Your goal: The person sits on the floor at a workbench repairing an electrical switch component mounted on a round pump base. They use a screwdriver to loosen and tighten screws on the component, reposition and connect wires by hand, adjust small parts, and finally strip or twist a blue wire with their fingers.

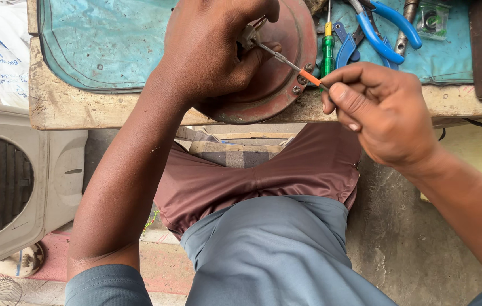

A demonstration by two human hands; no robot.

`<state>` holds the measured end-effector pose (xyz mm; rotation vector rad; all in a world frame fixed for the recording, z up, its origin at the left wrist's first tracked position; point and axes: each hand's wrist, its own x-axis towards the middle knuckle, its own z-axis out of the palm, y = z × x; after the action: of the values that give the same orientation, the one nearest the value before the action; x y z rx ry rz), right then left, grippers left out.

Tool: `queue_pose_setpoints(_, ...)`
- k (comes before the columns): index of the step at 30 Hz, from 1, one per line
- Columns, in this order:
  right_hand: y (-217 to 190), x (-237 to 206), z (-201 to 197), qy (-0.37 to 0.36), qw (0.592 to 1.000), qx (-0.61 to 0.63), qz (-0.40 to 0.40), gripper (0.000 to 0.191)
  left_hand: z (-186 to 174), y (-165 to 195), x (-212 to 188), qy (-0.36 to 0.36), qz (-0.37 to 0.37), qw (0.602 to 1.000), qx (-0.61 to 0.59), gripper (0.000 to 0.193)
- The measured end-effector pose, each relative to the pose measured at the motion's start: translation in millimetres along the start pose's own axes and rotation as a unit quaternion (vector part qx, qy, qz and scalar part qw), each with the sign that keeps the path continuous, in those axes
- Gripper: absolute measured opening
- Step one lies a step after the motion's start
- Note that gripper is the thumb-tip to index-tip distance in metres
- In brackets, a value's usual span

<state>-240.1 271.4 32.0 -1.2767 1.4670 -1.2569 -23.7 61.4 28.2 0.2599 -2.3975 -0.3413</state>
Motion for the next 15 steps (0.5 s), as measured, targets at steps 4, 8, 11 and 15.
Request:
queue_pose_setpoints(4,-8.9,-1.9,2.8,0.000,0.997,0.070,0.045,0.017,-1.8,2.7,1.2,0.007,0.007,1.000,-0.006,0.030)
queue_pose_setpoints(8,-25.8,0.0,9.5,0.043,0.948,-0.269,-0.164,0.018,-3.0,4.7,3.4,0.006,0.007,1.000,0.008,0.030)
queue_pose_setpoints(11,-31.3,5.1,12.5,0.059,0.641,-0.629,-0.437,0.020,-3.9,5.2,4.8,-0.007,-0.013,1.000,-0.026,0.033)
queue_pose_setpoints(15,-27.3,9.7,9.6,0.043,0.559,-0.692,-0.455,0.029,-3.4,4.8,6.2,0.012,0.026,1.000,0.009,0.031)
